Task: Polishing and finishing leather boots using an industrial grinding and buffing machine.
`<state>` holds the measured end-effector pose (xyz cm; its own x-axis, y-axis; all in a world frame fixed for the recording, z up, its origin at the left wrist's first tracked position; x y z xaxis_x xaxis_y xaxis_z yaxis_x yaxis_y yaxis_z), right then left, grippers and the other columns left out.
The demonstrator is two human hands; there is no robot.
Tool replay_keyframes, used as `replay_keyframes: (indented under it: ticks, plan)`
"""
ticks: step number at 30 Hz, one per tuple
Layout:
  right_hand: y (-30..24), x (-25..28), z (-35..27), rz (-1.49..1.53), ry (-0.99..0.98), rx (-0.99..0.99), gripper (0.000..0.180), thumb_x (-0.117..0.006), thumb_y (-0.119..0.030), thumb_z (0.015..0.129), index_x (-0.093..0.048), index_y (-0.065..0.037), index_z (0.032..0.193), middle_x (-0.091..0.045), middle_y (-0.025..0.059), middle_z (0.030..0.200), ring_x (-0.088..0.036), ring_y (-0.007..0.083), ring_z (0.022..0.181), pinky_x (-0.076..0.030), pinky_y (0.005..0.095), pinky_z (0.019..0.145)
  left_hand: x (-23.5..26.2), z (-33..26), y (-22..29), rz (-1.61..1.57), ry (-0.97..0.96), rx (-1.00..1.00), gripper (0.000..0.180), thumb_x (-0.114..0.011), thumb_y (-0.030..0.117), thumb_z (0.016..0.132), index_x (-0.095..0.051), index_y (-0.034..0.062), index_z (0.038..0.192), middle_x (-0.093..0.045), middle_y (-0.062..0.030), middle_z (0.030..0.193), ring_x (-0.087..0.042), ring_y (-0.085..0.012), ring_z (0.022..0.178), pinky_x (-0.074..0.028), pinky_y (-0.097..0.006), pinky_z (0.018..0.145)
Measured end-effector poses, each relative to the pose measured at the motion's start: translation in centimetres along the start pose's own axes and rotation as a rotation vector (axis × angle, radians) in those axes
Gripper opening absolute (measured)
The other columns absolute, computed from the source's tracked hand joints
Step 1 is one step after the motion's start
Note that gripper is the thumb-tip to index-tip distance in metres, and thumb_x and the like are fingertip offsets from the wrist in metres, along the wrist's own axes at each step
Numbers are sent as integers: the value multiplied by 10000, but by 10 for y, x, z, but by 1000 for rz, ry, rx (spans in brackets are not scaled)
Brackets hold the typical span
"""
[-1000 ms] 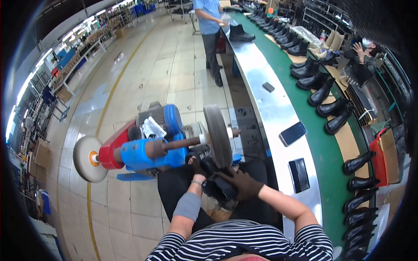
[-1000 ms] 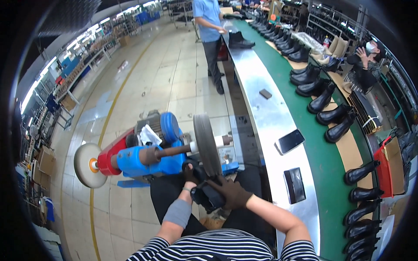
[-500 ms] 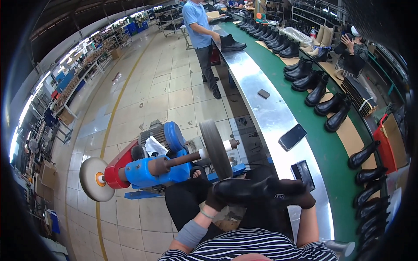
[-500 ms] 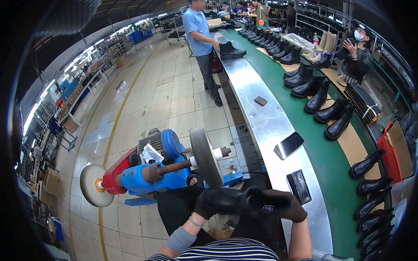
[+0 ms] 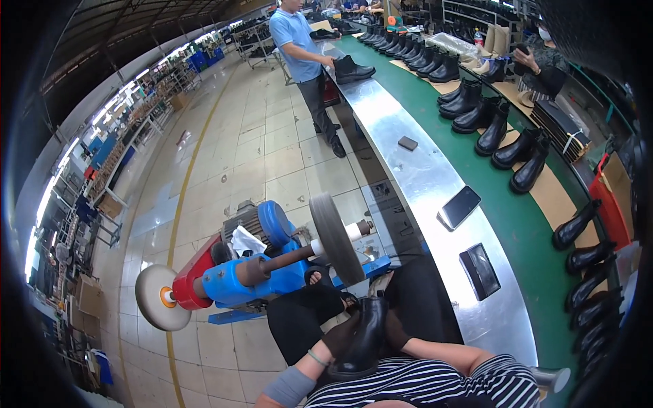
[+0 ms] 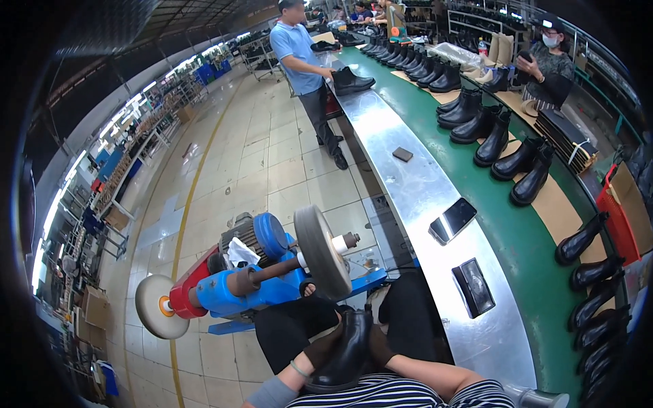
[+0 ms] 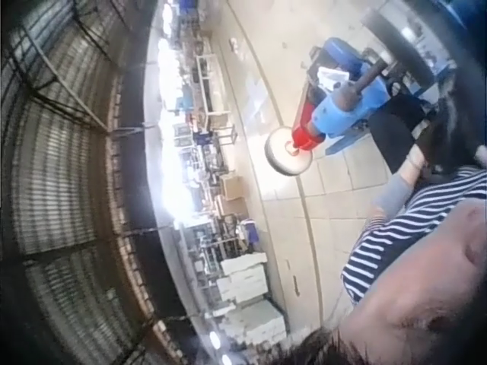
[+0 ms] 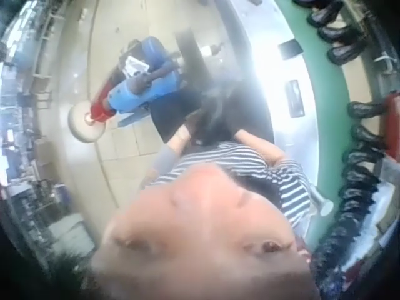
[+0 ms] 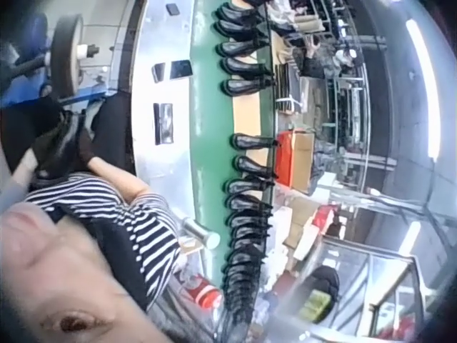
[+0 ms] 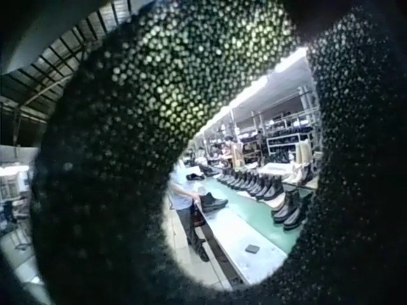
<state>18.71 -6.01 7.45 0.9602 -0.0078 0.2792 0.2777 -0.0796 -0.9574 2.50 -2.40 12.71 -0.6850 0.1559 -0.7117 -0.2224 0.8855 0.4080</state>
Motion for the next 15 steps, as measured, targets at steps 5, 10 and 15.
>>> replay_keyframes:
  ticks: [5,10,15]
  plan:
    - [-8,25,66,-138,207,-232,360,-467,-323,1025,-573,-47,1230,-693,193,984,-673,320,956,-497,432,891,42,84,19,614,-9,-342,353,-433,207,1051,-503,72,1370,-580,-96,1323,-562,-181,1193,-456,-316,1036]
    - [14,30,120,75,160,-163,474,-344,-419,1054,-562,-25,1204,-693,215,948,-680,308,960,-486,432,902,82,162,28,675,15,-645,410,-389,238,1056,-443,104,1440,-534,-72,1395,-519,-205,1263,-415,-327,1075]
    - [26,30,157,-387,219,299,411,-310,-283,1070,-547,5,1243,-651,246,935,-639,390,909,-478,463,799,84,178,47,642,246,-532,494,-376,263,1081,-300,89,1537,-377,-92,1537,-353,-196,1401,-299,-341,1163]
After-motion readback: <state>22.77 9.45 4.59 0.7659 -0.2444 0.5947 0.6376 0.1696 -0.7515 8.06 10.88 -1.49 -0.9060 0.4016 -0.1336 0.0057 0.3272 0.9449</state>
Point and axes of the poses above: each hand's wrist, its own z-axis towards the middle knuckle, its own x-axis out of the back of the hand, y = z × x, the point moved 3 cm from there along z, towards the middle knuckle
